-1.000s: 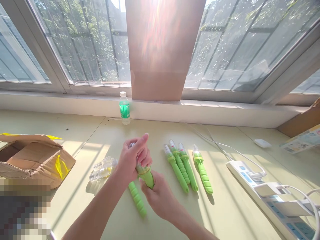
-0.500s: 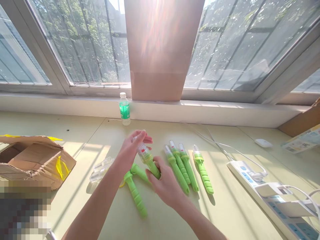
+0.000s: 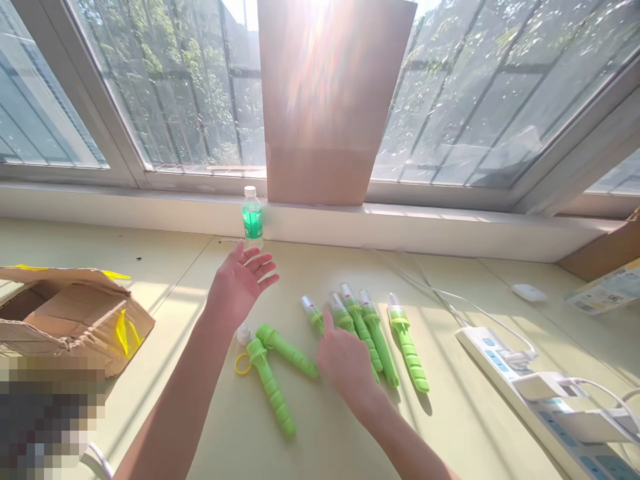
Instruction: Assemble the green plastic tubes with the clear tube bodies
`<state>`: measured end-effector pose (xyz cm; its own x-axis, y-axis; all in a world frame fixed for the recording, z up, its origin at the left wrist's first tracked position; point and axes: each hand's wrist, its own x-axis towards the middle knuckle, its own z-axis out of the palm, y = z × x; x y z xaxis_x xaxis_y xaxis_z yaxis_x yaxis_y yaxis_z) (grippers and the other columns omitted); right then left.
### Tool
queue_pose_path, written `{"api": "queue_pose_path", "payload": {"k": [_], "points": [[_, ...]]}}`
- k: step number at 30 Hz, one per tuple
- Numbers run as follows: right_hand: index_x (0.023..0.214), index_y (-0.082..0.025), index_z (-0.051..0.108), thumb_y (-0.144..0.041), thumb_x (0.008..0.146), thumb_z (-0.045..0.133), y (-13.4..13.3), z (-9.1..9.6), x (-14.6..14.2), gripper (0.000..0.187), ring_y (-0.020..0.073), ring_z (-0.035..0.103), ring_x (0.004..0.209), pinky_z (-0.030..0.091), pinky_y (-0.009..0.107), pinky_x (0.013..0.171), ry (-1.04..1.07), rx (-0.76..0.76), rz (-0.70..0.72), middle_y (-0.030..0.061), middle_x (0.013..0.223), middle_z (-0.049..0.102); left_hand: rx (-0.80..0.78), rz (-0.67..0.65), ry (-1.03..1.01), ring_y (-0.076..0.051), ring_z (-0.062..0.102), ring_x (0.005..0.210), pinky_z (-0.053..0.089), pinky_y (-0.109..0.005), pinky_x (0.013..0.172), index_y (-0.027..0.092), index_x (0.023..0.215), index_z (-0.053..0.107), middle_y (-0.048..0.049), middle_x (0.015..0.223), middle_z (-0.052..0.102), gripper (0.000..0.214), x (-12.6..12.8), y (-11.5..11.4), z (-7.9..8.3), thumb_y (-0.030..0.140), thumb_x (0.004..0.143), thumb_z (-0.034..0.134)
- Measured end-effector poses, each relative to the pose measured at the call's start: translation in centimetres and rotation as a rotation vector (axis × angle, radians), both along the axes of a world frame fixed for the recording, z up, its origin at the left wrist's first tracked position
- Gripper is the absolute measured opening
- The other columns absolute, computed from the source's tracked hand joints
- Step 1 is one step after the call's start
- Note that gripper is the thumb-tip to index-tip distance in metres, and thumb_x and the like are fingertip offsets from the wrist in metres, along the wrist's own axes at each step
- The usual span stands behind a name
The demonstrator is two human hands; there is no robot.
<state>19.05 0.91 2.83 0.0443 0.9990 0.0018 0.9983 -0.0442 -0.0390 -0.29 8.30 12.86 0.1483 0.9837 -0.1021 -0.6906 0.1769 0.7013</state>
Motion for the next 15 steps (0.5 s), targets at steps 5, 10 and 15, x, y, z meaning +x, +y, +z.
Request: {"api": "queue_pose_path", "payload": {"k": [5, 10, 15], "points": [[0.141, -0.012, 0.043, -0.006, 0.086, 0.047, 0.2, 0.5, 0.0, 0.055, 0.0245, 0.067, 0.070, 0.038, 0.027, 0.049, -0.071, 0.036, -0.081, 0.0109, 0.074, 0.068, -0.033, 0.023, 0.042, -0.016, 0.064, 0.067, 0.053, -0.031, 0.066, 0.017, 0.079, 0.060, -0.0024, 0.074, 0.066, 0.024, 0.4, 0.0, -0.1, 0.041, 0.081, 0.063], [0.133, -0.016, 0.051, -0.023, 0.094, 0.045, 0.0, 1.3, 0.0, 0.040, 0.0267, 0.065, 0.082, 0.040, 0.029, 0.051, -0.068, 0.217, -0.041, 0.0124, 0.087, 0.068, 0.017, 0.054, 0.142, -0.012, 0.060, 0.063, 0.052, -0.026, 0.063, 0.017, 0.071, 0.058, 0.0012, 0.070, 0.063, 0.016, 0.2, -0.1, -0.1, 0.026, 0.073, 0.070], [0.122, -0.018, 0.059, -0.026, 0.094, 0.046, -0.4, 1.4, -0.3, 0.031, 0.0237, 0.064, 0.075, 0.038, 0.029, 0.050, 0.008, 0.239, 0.018, 0.0094, 0.081, 0.067, 0.155, 0.056, 0.241, -0.013, 0.061, 0.069, 0.052, -0.027, 0.065, 0.016, 0.070, 0.060, -0.0004, 0.073, 0.063, 0.013, -1.2, 0.0, 0.2, 0.026, 0.076, 0.065]]}}
